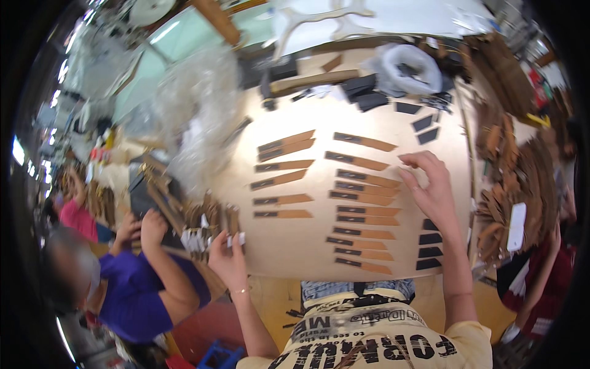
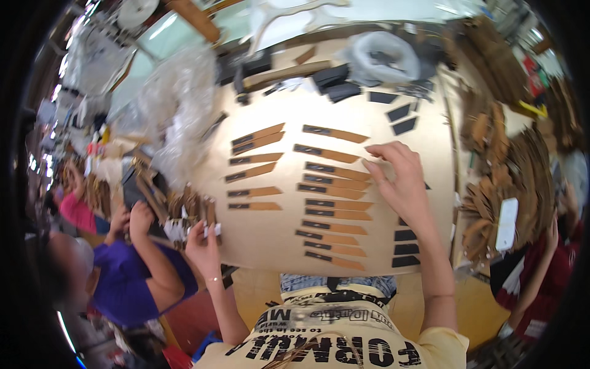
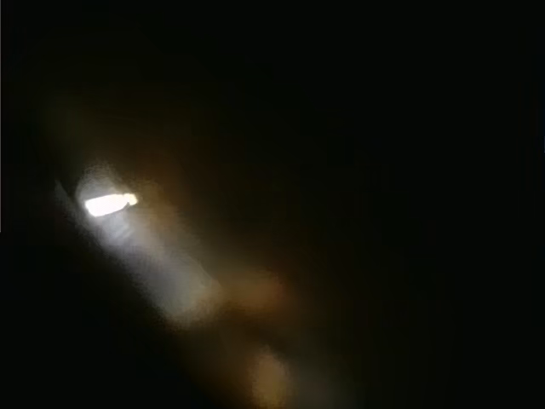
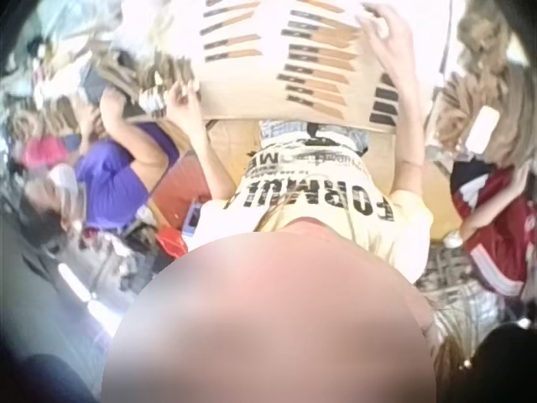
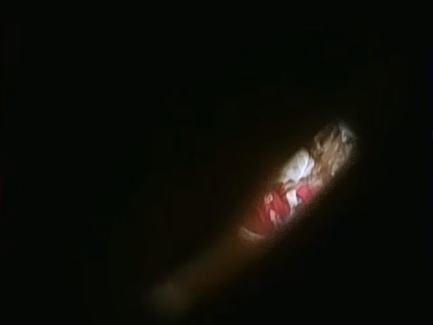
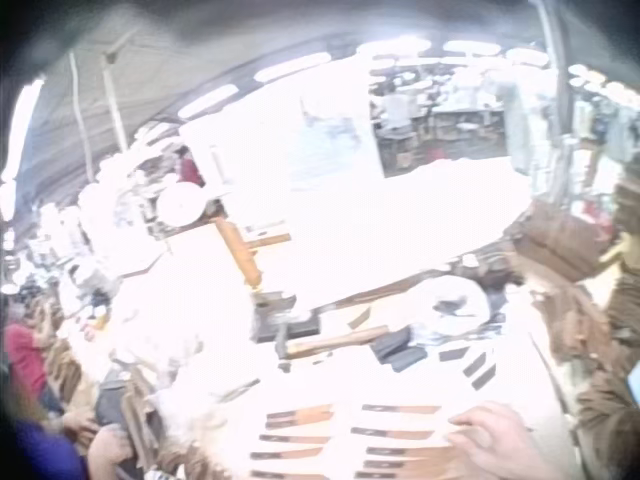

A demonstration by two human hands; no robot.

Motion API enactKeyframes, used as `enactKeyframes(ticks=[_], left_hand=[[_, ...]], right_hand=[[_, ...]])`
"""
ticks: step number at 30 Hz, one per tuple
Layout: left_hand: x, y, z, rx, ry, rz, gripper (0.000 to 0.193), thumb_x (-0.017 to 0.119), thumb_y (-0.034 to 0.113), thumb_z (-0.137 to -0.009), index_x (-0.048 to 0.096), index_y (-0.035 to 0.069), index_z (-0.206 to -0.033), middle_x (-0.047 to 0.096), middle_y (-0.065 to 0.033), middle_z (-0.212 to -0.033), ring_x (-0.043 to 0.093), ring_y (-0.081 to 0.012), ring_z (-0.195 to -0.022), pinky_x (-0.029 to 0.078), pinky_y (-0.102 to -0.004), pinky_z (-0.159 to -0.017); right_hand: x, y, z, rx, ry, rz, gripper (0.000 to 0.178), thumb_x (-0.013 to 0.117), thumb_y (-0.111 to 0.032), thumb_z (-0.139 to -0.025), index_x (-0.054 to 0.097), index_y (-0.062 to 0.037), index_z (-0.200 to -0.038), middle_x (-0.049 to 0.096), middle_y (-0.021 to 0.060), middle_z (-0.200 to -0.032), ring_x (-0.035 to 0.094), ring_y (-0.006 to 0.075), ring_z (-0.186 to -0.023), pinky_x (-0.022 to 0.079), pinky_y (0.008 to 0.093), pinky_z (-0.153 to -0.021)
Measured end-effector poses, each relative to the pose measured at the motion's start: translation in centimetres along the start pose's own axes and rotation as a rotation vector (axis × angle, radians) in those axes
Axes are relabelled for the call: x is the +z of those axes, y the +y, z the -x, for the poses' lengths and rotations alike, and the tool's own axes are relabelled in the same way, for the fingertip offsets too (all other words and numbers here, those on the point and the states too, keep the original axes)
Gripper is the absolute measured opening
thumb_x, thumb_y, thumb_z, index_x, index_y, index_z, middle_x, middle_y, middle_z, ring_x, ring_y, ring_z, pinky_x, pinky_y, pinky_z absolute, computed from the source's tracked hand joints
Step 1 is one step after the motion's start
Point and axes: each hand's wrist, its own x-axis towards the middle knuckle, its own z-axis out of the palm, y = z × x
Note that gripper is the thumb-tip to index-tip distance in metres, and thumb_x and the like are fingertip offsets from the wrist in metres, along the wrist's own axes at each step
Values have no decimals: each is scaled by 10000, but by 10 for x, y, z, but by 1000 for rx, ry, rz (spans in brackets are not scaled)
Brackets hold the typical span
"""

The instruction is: The person arranges and aligns small leather pieces on a worktable, repeatedly picking up, positioning, and adjusting them. They handle both light and dark leather strips, organizing them into neat rows while occasionally shifting other items on the table.

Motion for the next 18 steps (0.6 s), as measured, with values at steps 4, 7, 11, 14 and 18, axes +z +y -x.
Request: enactKeyframes(ticks=[4, 7, 11, 14, 18], left_hand=[[10, 16, 3, 329, 330, -568, 245, 696, 197, -872, 707, 60, -1074, 594, -124, -1241, 511, -288, -1204, 305, -435, -1037], [26, 50, -1, 486, 310, -410, 233, 698, 184, -867, 710, 70, -1069, 600, -122, -1229, 518, -289, -1199, 311, -414, -1031], [53, 96, 1, 674, 139, -234, 187, 699, 125, -862, 719, 91, -1045, 615, -98, -1207, 540, -267, -1175, 301, -406, -1035], [62, 108, -16, 815, -12, -213, 184, 689, 79, -865, 722, 78, -1046, 660, -77, -1126, 598, -267, -1059, 351, -393, -994], [95, 110, -76, 862, -113, -123, 165, 674, 87, -882, 724, 78, -1039, 671, -74, -1082, 615, -268, -1010, 385, -401, -966]], right_hand=[[0, 21, -5, 62, 55, 114, 211, 697, -177, -880, 680, -55, -1052, 636, 74, -929, 604, 240, -906, 409, 362, -870], [11, 27, -16, 73, 47, 124, 216, 691, -198, -889, 679, -60, -1055, 614, 76, -945, 583, 244, -937, 408, 374, -885], [27, 20, -30, -52, 42, 166, 234, 697, -214, -886, 674, -68, -1067, 588, 90, -1024, 550, 254, -1021, 402, 381, -907], [32, 9, -36, -142, -32, 201, 249, 684, -207, -886, 656, -69, -1091, 570, 92, -1057, 526, 264, -1054, 393, 382, -919], [26, -1, -31, -205, -67, 194, 222, 664, -196, -902, 655, -61, -1079, 582, 93, -1063, 534, 260, -1048, 390, 377, -916]])
